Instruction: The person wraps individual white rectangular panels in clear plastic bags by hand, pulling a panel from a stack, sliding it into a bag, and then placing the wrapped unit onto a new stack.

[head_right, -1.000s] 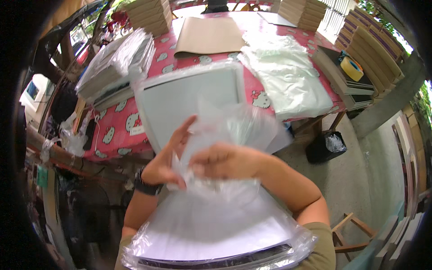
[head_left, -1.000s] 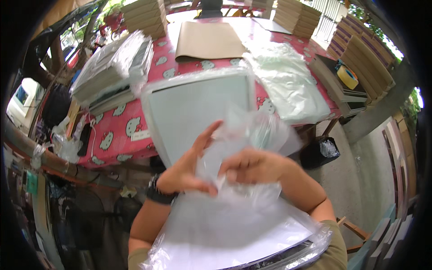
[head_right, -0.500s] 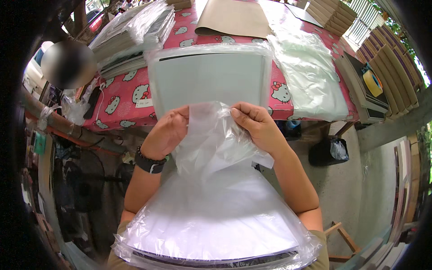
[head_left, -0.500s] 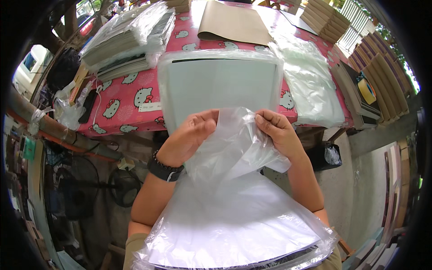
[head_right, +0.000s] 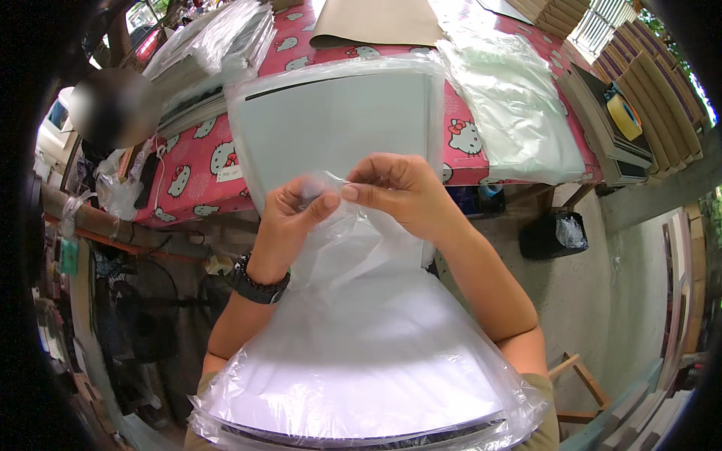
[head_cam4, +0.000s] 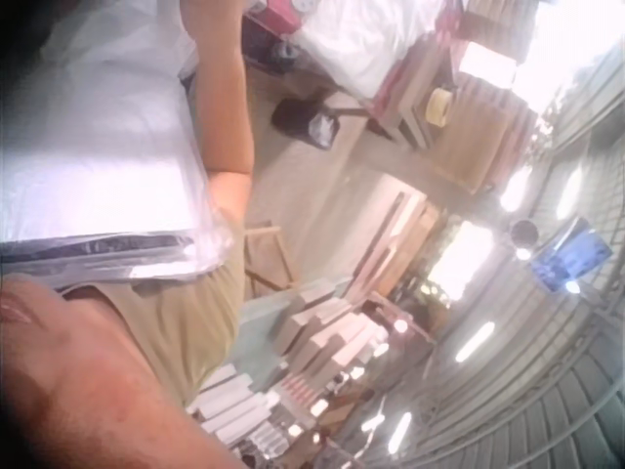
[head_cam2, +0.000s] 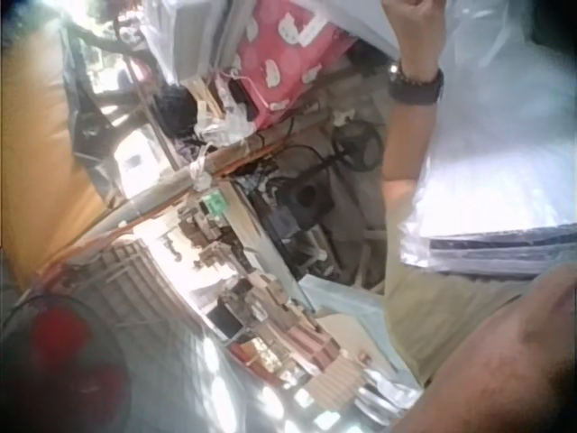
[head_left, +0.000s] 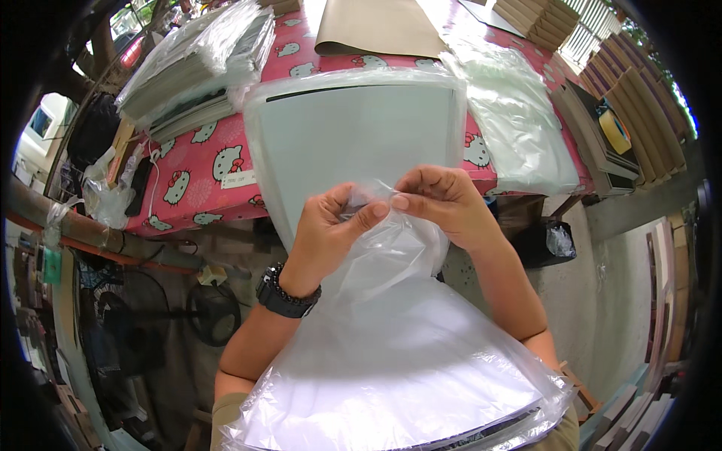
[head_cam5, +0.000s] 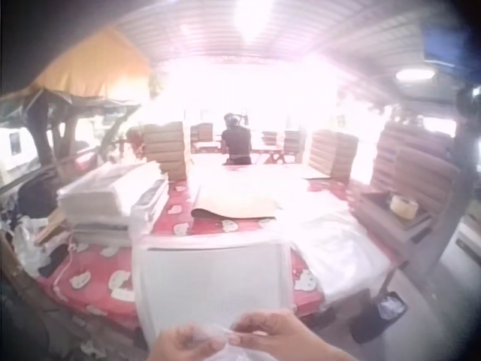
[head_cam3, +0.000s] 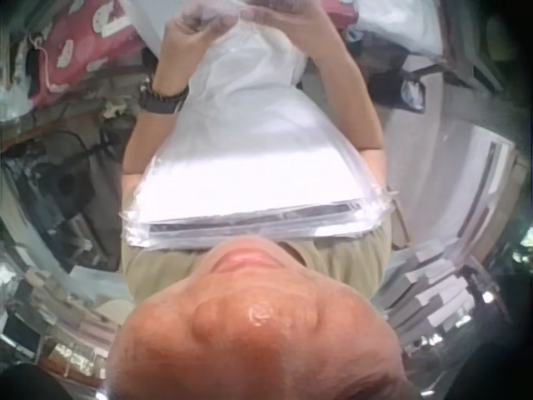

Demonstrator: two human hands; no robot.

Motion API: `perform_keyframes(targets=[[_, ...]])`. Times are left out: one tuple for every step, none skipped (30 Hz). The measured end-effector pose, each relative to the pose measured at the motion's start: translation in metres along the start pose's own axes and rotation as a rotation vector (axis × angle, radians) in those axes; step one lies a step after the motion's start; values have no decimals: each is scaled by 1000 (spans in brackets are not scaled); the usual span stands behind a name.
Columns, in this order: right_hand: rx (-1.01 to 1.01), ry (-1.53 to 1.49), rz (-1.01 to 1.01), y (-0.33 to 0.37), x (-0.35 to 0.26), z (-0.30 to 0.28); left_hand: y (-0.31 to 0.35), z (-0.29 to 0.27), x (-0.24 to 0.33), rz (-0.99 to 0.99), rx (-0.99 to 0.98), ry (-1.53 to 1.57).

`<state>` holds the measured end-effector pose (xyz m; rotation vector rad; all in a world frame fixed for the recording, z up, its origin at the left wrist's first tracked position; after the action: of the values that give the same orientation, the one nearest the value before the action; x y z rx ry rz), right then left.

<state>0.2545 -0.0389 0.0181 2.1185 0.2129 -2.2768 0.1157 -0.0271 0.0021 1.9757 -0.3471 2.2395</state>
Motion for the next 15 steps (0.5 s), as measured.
perform_keyframes(targets=[[12, -12, -17, -1, 1, 0, 0, 1, 0, -6, 6, 51], [43, 13, -30, -2, 2, 0, 1, -1, -3, -13, 24, 102], [75, 38, -43, -2, 3, 0, 1, -3, -5, -19, 41, 153], [107, 63, -56, -1, 5, 0, 1, -1, -10, -93, 15, 280], [133, 93, -80, 0, 7, 0, 1, 2, -14, -168, -17, 411], [158, 124, -103, 1, 10, 0, 1, 6, -17, -243, -49, 542], [185, 154, -127, 3, 12, 0, 2, 6, -19, -289, -49, 568], [216, 99, -113, 4, 14, 0, 2, 7, -20, -335, -49, 595], [247, 44, -99, 5, 16, 0, 2, 8, -21, -381, -49, 621], [277, -10, -85, 6, 18, 1, 2, 8, -22, -385, -25, 602], [298, -20, -87, 7, 21, 1, 2, 7, -22, -390, 0, 581], [319, -30, -88, 8, 23, 2, 3, 5, -23, -395, 25, 560], [339, -40, -89, 9, 25, 1, 3, 4, -25, -358, 15, 551], [334, -68, -64, 10, 26, 2, 3, 3, -29, -323, 5, 541], [330, -95, -40, 11, 26, 3, 3, 1, -31, -288, -7, 530]])
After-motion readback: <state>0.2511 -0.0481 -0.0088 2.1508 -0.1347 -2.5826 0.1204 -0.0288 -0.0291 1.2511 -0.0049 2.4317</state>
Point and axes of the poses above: each hand's wrist, its own y-axis away from the middle knuckle, its own z-axis out of the palm, x = y × z, the point moved 6 cm from there along -y, towards the middle knuckle, and after that the axes turned 11 degrees about x, right-handed, at the moved point
